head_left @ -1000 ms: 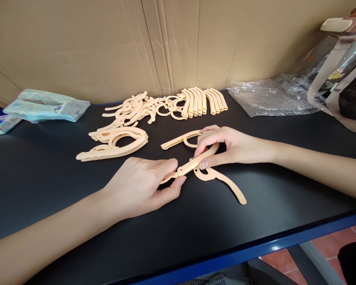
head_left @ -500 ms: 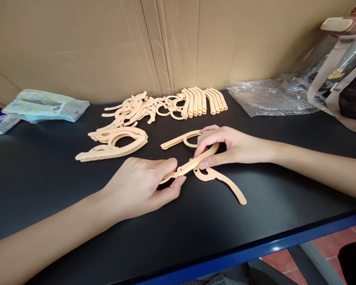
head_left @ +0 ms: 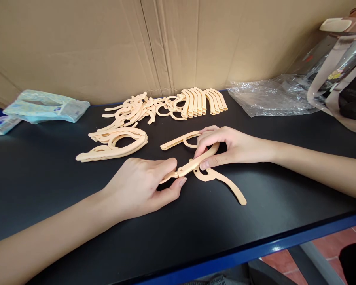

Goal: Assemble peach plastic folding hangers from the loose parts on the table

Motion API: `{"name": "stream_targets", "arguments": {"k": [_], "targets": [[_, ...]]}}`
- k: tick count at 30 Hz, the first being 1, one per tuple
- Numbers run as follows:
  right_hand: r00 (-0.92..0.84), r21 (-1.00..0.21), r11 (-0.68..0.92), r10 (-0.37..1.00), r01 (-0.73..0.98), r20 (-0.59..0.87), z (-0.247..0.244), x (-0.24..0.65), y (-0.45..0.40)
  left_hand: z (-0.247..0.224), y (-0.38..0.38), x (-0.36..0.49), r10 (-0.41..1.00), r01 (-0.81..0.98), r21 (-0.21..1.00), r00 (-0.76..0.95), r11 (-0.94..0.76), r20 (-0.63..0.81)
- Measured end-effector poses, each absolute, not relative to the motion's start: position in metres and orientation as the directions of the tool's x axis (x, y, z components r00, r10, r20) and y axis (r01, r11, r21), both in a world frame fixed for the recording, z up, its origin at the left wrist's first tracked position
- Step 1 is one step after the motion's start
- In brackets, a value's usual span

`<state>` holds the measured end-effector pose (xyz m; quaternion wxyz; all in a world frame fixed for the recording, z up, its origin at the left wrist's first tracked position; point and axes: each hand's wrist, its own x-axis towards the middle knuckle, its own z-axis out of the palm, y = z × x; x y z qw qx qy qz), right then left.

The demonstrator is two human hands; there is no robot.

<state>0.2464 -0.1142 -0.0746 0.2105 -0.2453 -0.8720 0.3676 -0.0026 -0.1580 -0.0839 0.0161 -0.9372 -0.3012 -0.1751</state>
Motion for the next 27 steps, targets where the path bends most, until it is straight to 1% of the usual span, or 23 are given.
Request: {"name": "stream_targets", "arguments": {"k": [16,23,27], "targets": [[-0.79,-0.752,0.602,0.585,0.27,0.184,-0.0756,0.2466,-0.1134,-0.0835,-0.1581,-0.0033,0.557,0.57,0.07,0.758,-0.819,0.338],[-0.79,-0.743,0.606,0.586,0.284,0.177,-0.074,0.246,-0.1146,-0.0818,-0.1586,-0.0025,0.571,0.58,0.072,0.76,-0.811,0.312],[-0.791,-0.718,0.629,0.583,0.296,0.184,-0.0727,0.2455,-0.1158,-0.0814,-0.1583,-0.0008,0.57,0.577,0.074,0.765,-0.813,0.299]]}}
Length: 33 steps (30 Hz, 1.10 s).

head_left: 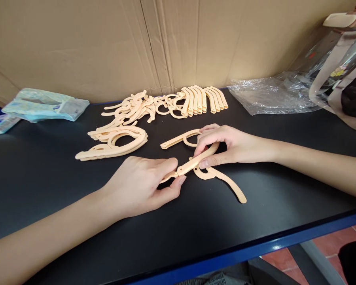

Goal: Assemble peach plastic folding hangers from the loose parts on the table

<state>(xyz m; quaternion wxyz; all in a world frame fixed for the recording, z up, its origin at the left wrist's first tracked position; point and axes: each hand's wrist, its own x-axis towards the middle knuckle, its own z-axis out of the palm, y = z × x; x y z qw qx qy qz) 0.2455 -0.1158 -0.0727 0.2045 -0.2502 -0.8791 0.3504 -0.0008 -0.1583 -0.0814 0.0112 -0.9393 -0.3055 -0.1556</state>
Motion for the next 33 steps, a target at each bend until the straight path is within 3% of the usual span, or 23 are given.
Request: {"name": "stream_targets", "arguments": {"k": [10,33], "targets": [[-0.793,-0.652,0.693,0.566,0.309,0.225,-0.0734,0.244,-0.118,-0.0814,-0.1567,-0.0001,0.555,0.562,0.067,0.78,-0.824,0.29],[-0.788,-0.711,0.626,0.592,0.319,0.168,-0.0721,0.2454,-0.1165,-0.0796,-0.1586,-0.0008,0.574,0.582,0.067,0.764,-0.81,0.294]]}}
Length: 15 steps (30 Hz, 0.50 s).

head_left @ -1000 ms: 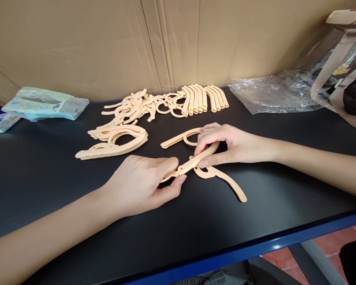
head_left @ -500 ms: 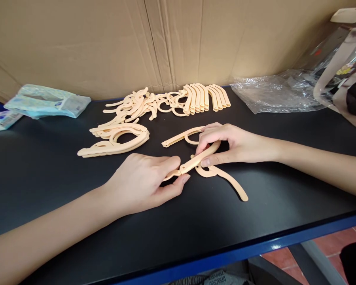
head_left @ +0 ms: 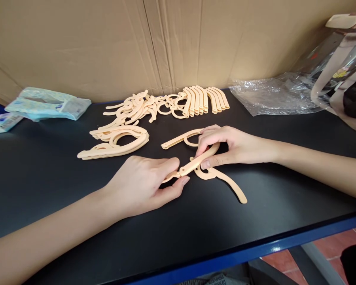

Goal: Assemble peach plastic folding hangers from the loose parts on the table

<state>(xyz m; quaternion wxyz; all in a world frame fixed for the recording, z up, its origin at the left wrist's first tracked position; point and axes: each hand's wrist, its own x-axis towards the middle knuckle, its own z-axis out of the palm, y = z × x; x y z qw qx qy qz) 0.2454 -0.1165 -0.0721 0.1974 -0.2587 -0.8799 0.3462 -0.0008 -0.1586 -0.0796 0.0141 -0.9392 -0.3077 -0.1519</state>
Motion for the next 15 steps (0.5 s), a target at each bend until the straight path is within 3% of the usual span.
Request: {"name": "stream_targets", "arguments": {"k": [15], "targets": [[-0.787,-0.706,0.633,0.591,0.317,0.177,-0.0722,0.2449,-0.1168,-0.0804,-0.1585,-0.0012,0.558,0.567,0.061,0.778,-0.822,0.289]]}}
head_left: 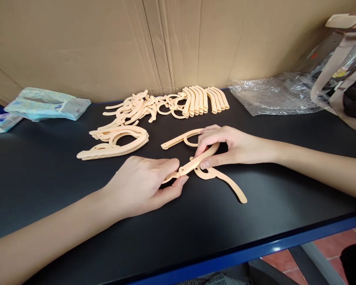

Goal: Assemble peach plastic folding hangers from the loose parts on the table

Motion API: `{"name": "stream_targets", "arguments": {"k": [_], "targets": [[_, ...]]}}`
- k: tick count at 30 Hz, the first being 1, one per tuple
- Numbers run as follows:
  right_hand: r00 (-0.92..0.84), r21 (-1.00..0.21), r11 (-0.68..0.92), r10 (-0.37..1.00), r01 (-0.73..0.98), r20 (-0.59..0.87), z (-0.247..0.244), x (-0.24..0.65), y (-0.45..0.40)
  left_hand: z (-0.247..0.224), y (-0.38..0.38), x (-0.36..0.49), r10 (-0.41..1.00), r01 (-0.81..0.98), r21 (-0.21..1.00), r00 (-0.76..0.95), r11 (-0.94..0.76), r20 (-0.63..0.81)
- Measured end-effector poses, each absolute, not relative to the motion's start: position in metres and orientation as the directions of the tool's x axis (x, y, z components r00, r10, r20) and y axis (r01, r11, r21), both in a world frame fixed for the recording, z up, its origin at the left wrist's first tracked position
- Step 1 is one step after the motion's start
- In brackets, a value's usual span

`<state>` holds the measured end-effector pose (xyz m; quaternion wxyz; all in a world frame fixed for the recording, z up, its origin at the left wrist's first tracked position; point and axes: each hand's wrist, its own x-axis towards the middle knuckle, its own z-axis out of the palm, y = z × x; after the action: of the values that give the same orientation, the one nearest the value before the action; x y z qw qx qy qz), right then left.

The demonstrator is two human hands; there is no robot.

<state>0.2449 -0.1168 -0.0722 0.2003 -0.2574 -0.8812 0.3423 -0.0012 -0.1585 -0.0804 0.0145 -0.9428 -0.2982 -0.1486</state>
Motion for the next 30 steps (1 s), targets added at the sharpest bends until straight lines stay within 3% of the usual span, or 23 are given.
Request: {"name": "stream_targets", "arguments": {"k": [20,30], "targets": [[-0.792,-0.697,0.646,0.581,0.309,0.188,-0.0725,0.2452,-0.1164,-0.0816,-0.1573,-0.0015,0.556,0.564,0.056,0.783,-0.824,0.279],[-0.79,-0.755,0.585,0.595,0.297,0.15,-0.0728,0.2472,-0.1145,-0.0814,-0.1578,-0.0005,0.573,0.576,0.078,0.77,-0.813,0.282]]}}
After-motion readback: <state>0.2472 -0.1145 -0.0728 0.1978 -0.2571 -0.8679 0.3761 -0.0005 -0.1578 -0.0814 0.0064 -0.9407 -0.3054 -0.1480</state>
